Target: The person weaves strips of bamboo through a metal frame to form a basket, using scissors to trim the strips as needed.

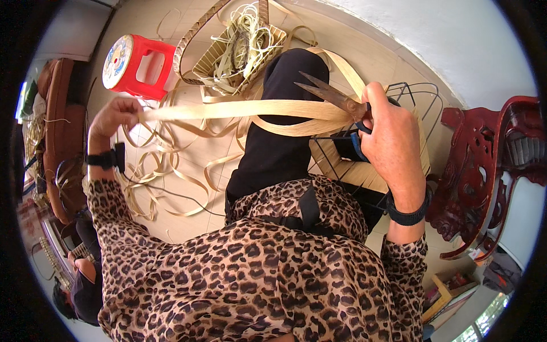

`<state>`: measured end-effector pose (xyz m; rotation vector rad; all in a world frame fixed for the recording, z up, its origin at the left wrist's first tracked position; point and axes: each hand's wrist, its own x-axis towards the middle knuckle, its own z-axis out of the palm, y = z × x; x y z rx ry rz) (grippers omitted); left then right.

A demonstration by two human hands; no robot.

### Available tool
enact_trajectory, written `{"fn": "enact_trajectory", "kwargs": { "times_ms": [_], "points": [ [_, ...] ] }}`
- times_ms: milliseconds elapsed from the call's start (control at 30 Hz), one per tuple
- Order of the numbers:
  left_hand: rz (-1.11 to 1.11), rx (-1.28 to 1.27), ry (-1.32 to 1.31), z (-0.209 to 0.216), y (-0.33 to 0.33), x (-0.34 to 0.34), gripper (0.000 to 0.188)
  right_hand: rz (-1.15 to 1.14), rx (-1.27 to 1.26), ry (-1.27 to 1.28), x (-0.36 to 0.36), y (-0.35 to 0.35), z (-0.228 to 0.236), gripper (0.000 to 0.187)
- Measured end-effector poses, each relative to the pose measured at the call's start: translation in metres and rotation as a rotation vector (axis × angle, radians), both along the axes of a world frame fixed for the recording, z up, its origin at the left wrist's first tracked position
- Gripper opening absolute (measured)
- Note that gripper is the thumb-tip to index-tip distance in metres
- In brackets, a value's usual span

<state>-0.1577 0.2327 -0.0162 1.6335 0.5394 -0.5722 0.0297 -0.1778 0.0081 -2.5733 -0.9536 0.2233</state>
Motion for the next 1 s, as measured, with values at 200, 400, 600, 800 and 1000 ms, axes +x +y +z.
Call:
{"fn": "enact_trajectory", "kwargs": {
  "times_ms": [200,400,600,800,1000],
  "points": [
    [0.113,-0.013,0.156,-0.016,-0.011,-0.061,0.015,0.011,-0.042,-0.008,0.002,0.001,0.003,0.026],
    [0.192,-0.018,0.211,-0.028,-0.041,-0.097,0.008,0.011,-0.046,0.014,0.004,-0.002,0.002,0.025],
    [0.315,-0.001,0.037,-0.039,-0.067,-0.114,0.008,-0.034,0.065,0.012,0.002,-0.007,-0.010,0.027],
    [0.772,-0.332,-0.741,-0.031,-0.055,-0.114,0.007,-0.081,0.111,-0.081,-0.002,-0.012,-0.018,0.030],
    [0.963,-0.821,-1.196,0.015,0.022,-0.131,0.008,-0.089,0.093,-0.094,-0.001,-0.018,-0.015,0.032]
  ]
}}
